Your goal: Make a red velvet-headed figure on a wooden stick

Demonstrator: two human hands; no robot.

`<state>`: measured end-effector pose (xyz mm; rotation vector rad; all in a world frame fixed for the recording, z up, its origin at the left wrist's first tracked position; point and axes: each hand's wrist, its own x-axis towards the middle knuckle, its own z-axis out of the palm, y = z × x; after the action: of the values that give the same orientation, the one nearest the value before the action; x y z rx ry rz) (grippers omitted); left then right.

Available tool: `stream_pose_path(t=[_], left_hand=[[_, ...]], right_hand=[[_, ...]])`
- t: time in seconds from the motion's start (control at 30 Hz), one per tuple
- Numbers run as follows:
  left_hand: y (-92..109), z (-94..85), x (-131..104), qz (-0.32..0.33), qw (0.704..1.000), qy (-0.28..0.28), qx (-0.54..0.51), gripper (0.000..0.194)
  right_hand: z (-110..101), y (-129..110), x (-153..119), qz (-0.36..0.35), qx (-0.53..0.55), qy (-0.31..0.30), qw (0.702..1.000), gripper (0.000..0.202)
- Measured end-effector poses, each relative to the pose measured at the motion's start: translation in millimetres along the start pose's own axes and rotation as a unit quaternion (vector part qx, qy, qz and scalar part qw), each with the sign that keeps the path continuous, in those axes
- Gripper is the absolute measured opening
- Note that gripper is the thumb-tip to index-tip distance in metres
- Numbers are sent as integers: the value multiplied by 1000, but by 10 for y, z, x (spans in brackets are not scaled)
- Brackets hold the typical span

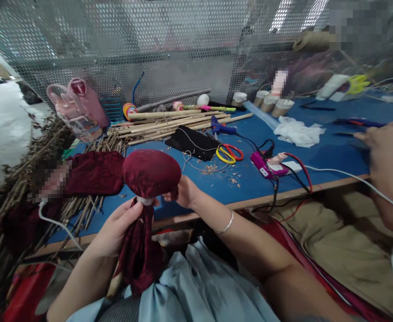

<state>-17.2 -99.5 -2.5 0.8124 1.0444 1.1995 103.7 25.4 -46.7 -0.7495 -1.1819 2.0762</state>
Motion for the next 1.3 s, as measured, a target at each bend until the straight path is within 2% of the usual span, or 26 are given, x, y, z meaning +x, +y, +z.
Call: stream_pose_path(t=[0.07,0.17,0.3,0.37,0.4,0.43,0.47,0.53,0.57,0.6,0.63,0.67,0.7,0.73,0.77,0.8,0.87,0.97,1.07,1.13,1.17,1.23,1.3], left_hand=[[-26,-10,1,16,998,17,55,32],[-92,-13,3,31,991,52,121,33],[-180,-28,20,22,983,69,169,34],[-195,-57,46,26,972,84,217,34],[-194,-75,64,33,961,101,254,34],[-190,-95,83,41,946,123,296,33],[-185,-115,103,49,927,147,340,32],[-183,-148,140,57,886,187,421,29],[-189,-158,155,57,867,199,453,28],[-199,-162,167,56,851,207,480,27],[-211,-160,176,56,836,213,502,27],[-223,-153,180,54,824,217,520,27],[-233,-141,181,53,815,220,533,27],[-237,-125,177,52,809,222,542,28],[-235,-107,171,51,805,220,548,29],[-227,-87,162,50,802,219,553,30],[-200,-52,141,45,799,214,560,31],[-166,-27,120,36,795,217,566,30],[-175,-57,128,33,791,225,568,30],[-198,-101,143,44,788,240,565,30],[-210,-124,150,53,788,248,561,30],[-225,-164,156,74,793,258,546,30],[-227,-178,152,90,804,252,531,29]], right_hand=[[55,27,-56,14,35,14,999,36],[105,49,-118,-7,63,55,996,41],[55,100,-195,-27,47,92,994,40],[-5,104,-257,-27,-39,87,995,39],[-33,86,-300,-32,-131,74,988,39],[-56,51,-353,-45,-254,56,965,39],[-69,-4,-414,-65,-392,39,917,38],[-56,-166,-557,-110,-626,9,772,32],[-29,-265,-632,-130,-701,4,701,28],[10,-370,-703,-152,-751,5,643,24],[59,-474,-766,-178,-780,9,600,22],[114,-573,-817,-212,-789,11,576,21],[170,-662,-853,-250,-783,4,570,21],[223,-738,-872,-286,-761,-17,583,21],[269,-799,-875,-307,-726,-59,612,22],[304,-843,-864,-309,-681,-110,655,24],[339,-882,-813,-270,-576,-189,748,27],[323,-819,-732,-219,-422,-207,855,28],[290,-651,-715,-162,-219,-216,938,34],[277,-543,-752,-113,-120,-193,967,36],[273,-507,-785,-98,-106,-174,974,36],[267,-487,-875,-87,-137,-152,975,37],[266,-531,-978,-94,-194,-155,964,38]])
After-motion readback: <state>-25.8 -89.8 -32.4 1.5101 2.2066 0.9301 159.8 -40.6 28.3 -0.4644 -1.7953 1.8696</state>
